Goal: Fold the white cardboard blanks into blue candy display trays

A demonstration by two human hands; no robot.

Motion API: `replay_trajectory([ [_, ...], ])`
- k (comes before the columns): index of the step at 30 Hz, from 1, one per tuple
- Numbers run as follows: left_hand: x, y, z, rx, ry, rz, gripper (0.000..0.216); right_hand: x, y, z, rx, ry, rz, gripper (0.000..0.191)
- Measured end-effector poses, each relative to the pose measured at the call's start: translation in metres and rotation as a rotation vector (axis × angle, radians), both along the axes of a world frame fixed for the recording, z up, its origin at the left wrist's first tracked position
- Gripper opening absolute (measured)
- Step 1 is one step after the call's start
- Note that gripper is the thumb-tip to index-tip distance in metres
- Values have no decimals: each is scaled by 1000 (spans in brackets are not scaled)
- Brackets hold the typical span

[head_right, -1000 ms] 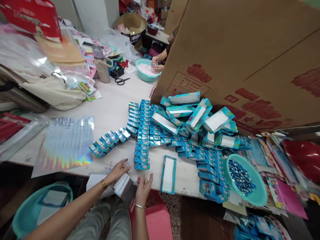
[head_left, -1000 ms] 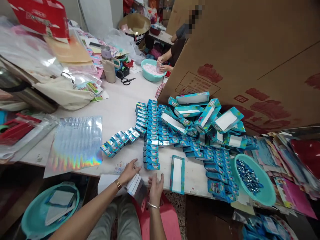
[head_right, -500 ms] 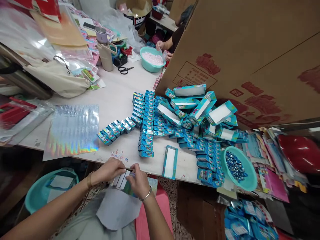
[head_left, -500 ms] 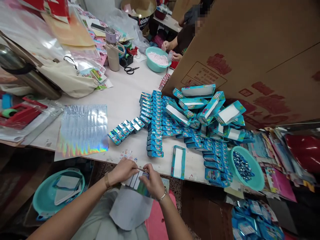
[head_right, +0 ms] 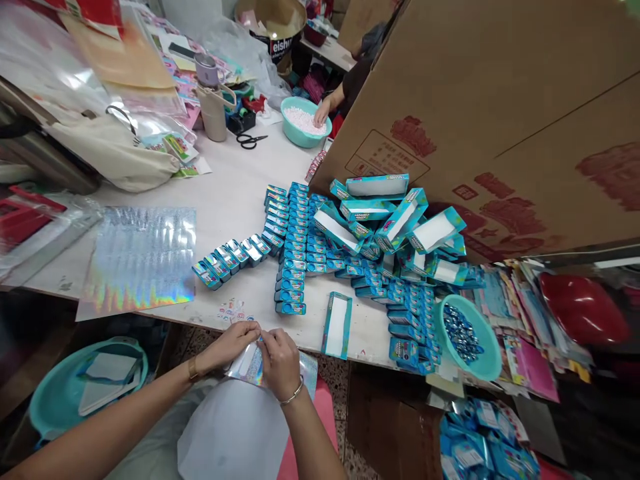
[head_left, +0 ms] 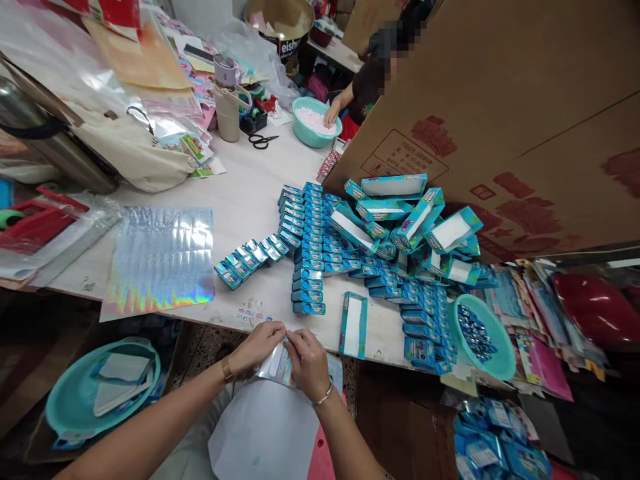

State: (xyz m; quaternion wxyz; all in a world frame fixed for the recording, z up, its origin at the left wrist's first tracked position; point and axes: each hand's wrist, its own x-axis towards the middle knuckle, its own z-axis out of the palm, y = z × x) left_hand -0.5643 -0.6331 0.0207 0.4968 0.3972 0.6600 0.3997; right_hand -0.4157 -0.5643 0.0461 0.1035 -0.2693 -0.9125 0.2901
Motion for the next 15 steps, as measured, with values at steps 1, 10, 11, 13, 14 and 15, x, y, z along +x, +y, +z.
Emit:
replay_trajectory([
  [1, -1, 1, 1, -6, -8, -7, 27, 1, -1, -1, 21, -5, 2, 25],
  [10, -2, 10, -10, -33, -33, -33, 25, -4, -2, -2, -101, 71, -85, 16],
  [11, -1, 11, -11, -37, -17, -26, 26, -5, -2, -2, -112, 77, -98, 16],
  [13, -2, 12, -14, -36, 40, -14, 26, -6, 0, -2, -115, 88, -119, 16],
  [14, -4, 13, -16, -27, 79, -5, 26, -6, 2, -1, -113, 94, -131, 16],
  [15, -6, 13, -18, -15, 123, 10, 24, -6, 5, 2, -113, 102, -145, 17],
])
